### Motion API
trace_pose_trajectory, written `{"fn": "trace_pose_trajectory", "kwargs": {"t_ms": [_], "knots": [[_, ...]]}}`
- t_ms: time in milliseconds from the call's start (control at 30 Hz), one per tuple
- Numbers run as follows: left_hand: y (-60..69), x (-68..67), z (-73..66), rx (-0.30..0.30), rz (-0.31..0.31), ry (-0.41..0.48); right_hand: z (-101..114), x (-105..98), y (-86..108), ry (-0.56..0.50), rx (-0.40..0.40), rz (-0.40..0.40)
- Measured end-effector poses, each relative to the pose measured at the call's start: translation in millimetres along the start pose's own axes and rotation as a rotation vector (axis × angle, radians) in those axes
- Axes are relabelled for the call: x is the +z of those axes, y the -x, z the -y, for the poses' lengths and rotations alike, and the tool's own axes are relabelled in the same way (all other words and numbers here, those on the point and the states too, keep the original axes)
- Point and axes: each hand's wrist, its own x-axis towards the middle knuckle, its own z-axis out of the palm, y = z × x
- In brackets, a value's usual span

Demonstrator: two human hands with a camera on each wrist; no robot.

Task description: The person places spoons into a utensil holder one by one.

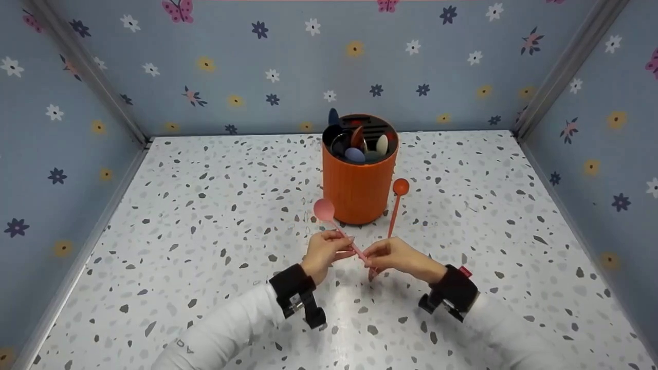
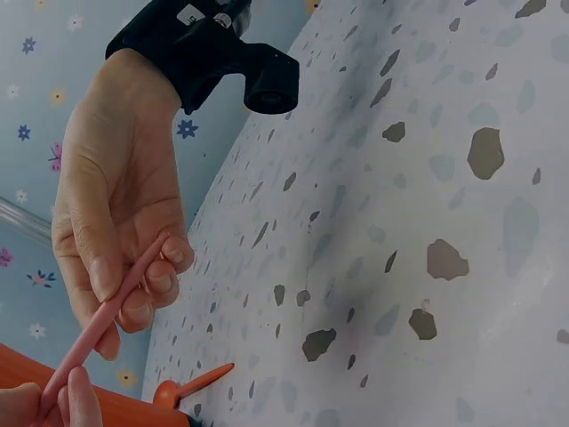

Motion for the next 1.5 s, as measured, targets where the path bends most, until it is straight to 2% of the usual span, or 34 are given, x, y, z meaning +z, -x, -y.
{"fn": "trace_pose_trajectory", "kwargs": {"t_ms": [333,733,1033,1167,1333,1500], "knots": [[12.5,9.0,-32.8,0.071,0.008,-0.038,32.1,-7.8,6.4,0.069,-0.019,-0.002],[18.8,18.3,-61.0,0.100,-0.004,-0.029,64.9,-18.6,11.7,0.132,-0.048,-0.014],[19.9,21.7,-80.9,0.136,0.011,-0.007,85.7,-26.3,11.0,0.213,-0.090,-0.040],[20.7,24.1,-90.3,0.171,0.002,-0.032,94.1,-31.3,10.2,0.242,-0.123,-0.037],[20.3,26.4,-100.8,0.200,-0.009,-0.009,104.5,-35.1,9.1,0.245,-0.140,-0.043],[17.9,28.0,-111.1,0.234,-0.009,0.000,111.7,-37.9,7.6,0.236,-0.146,-0.087]]}}
